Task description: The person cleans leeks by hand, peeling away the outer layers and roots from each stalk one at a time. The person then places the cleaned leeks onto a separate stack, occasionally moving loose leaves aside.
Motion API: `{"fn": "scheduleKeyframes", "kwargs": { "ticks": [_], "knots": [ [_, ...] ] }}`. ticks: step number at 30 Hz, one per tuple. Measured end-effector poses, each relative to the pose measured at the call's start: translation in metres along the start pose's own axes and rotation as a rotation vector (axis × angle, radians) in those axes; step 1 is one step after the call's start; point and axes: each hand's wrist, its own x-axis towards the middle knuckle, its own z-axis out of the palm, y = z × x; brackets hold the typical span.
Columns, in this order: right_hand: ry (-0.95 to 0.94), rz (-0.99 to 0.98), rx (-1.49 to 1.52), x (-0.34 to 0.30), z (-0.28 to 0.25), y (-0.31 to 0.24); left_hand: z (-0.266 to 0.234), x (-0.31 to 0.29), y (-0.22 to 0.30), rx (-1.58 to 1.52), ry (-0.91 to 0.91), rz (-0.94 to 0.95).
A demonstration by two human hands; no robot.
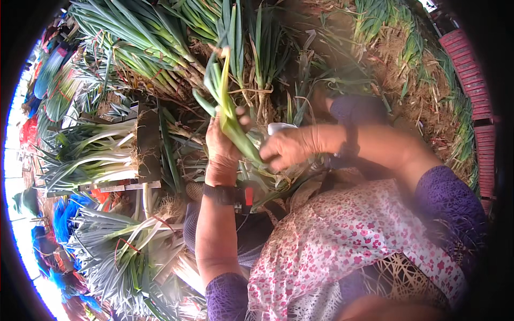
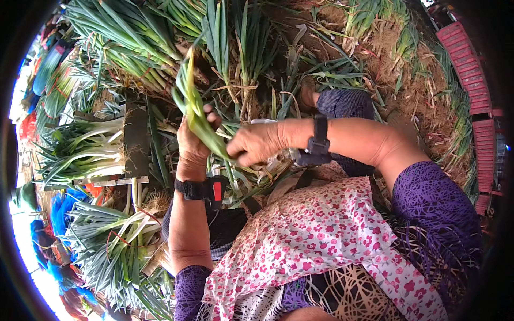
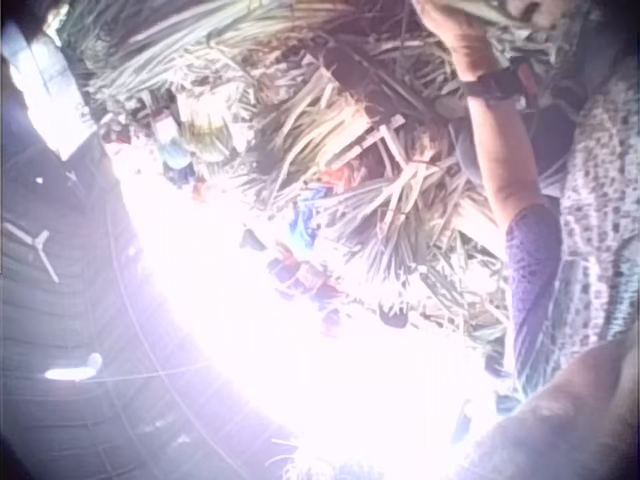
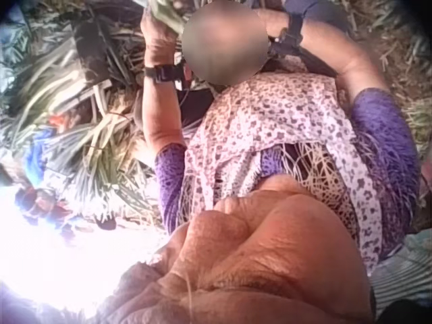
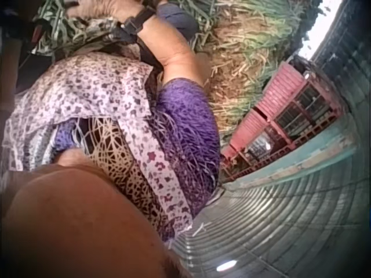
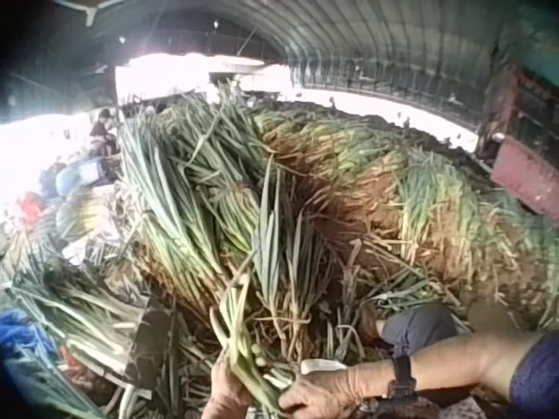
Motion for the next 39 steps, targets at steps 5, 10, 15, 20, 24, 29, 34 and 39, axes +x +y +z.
{"fn": "scheduleKeyframes", "kwargs": {
  "ticks": [5,10,15,20,24,29,34,39],
  "knots": [
    [-0.255,0.381,-0.282,-0.054,0.035,0.04,-0.01,0.008,0.017,-0.138,0.136,-0.013],
    [-0.494,0.654,-0.734,-0.156,0.054,0.179,-0.032,0.021,0.069,-0.212,-0.009,0.148],
    [0.245,0.486,-0.202,-0.066,-0.002,0.101,-0.03,0.025,0.066,-0.33,-0.047,0.183],
    [0.454,0.066,0.317,0.035,0.034,0.035,-0.038,0.027,0.061,-0.403,-0.3,0.145],
    [0.193,-0.002,1.284,0.035,0.042,0.028,0.005,0.011,0.048,-0.209,-0.307,0.216],
    [0.196,0.028,1.301,0.024,0.031,0.012,-0.013,0.016,0.041,-0.187,-0.205,0.146],
    [0.684,0.031,0.343,0.035,0.019,0.025,-0.008,0.016,0.03,-0.05,-0.135,0.211],
    [0.692,0.116,0.215,0.031,0.016,0.013,-0.014,0.014,0.024,0.046,0.05,0.294]
  ]
}}
